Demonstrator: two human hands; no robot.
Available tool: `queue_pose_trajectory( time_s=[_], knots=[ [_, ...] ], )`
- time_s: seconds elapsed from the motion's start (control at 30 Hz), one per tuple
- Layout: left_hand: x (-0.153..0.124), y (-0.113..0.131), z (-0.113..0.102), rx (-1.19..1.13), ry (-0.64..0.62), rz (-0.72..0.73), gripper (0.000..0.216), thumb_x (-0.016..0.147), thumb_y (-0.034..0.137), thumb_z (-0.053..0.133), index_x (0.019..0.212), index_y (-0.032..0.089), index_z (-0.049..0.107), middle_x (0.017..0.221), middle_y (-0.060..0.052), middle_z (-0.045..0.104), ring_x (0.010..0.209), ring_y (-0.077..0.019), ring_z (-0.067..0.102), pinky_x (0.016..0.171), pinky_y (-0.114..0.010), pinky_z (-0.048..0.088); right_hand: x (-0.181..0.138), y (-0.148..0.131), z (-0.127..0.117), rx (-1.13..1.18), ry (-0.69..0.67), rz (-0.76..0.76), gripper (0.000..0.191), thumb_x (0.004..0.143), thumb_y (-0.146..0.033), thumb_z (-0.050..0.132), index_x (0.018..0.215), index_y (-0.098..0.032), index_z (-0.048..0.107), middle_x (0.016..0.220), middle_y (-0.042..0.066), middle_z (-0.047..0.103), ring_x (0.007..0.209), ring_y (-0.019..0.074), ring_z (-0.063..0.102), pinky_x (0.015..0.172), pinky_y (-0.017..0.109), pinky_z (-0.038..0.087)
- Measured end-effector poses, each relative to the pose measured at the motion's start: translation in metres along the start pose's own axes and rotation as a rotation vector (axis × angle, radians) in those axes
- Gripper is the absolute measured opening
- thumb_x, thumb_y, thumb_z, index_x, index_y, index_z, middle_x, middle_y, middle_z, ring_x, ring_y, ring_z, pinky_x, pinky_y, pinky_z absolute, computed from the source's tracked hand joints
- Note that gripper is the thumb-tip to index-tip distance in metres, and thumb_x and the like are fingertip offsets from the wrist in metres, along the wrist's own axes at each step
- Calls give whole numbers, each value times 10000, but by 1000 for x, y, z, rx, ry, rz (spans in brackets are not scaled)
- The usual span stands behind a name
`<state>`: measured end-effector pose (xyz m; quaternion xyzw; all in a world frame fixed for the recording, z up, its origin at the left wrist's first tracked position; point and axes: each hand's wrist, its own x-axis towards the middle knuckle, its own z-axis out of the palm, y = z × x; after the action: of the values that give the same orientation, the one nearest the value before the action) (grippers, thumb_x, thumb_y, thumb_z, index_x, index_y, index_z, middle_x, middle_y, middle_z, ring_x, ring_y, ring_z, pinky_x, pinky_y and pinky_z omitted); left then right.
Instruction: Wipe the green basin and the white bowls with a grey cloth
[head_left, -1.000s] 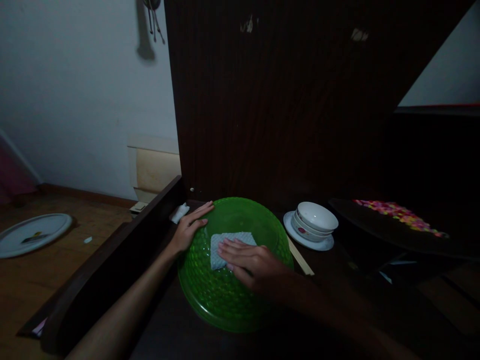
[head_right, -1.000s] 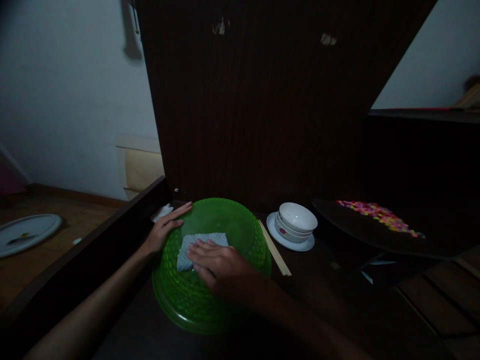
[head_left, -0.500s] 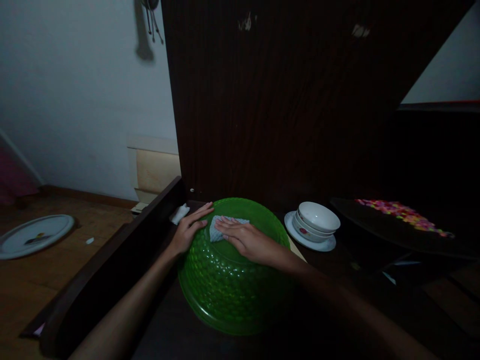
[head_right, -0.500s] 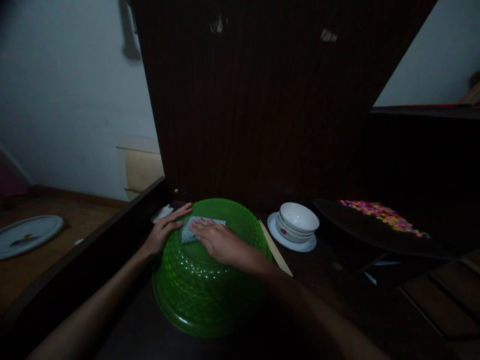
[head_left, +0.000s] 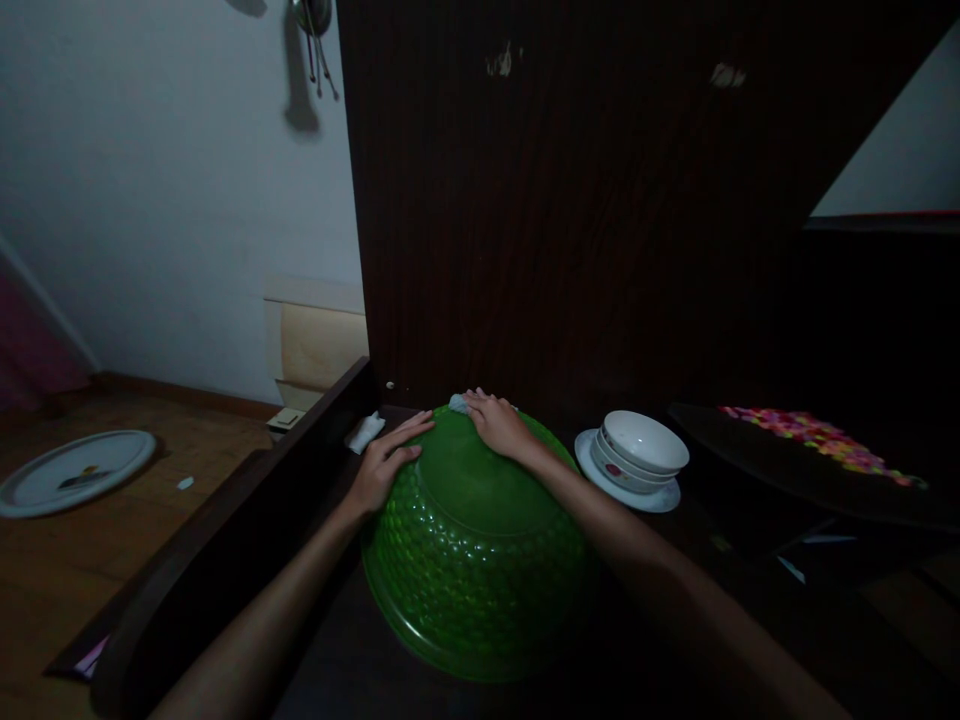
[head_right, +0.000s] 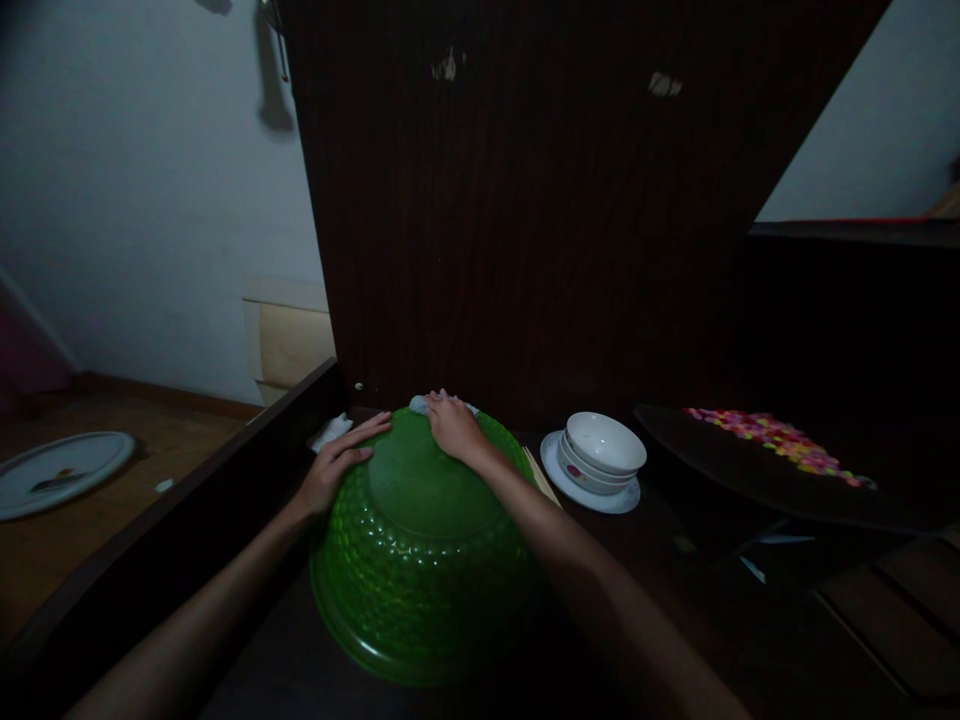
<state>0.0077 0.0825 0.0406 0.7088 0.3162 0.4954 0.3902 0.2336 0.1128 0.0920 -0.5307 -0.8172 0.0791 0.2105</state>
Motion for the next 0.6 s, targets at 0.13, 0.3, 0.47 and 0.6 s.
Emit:
queue_pose_trajectory(
  time_s=[0.13, 0.3, 0.47, 0.6],
  knots=[
    [-1, 0, 0, 2, 3, -2, 413, 843, 339, 578, 1210, 231, 733, 1461, -50, 583, 1427, -331, 442, 1236, -604, 156, 7, -12, 3, 21, -19, -5, 406, 1009, -150, 418, 1356, -189, 625, 1444, 90, 581, 1397, 240, 479, 1177, 402, 372],
    [-2, -4, 1, -45, 29, -53, 509, 857, 372, 567, 1337, 224, 648, 1489, -44, 558, 1431, -328, 436, 1238, -565, 189, 8, -36, 9, 72, -54, -94, 371, 1016, -168, 428, 1300, -221, 660, 1390, 55, 639, 1321, 224, 568, 1119, 387, 441],
    [-2, -11, 5, -191, 139, -34, 604, 907, 409, 563, 1476, 221, 491, 1584, -70, 437, 1475, -295, 373, 1246, -472, 212, -7, -61, 16, 97, -82, -167, 382, 1021, -177, 423, 1343, -159, 627, 1447, 109, 582, 1389, 237, 494, 1159, 399, 394],
    [-2, -12, 7, -276, 134, -20, 577, 955, 473, 514, 1469, 213, 481, 1544, -97, 493, 1441, -284, 430, 1230, -469, 250, -30, -76, 16, 148, -110, -258, 386, 1024, -194, 436, 1368, -156, 608, 1510, 117, 505, 1455, 228, 396, 1204, 425, 331]
  ],
)
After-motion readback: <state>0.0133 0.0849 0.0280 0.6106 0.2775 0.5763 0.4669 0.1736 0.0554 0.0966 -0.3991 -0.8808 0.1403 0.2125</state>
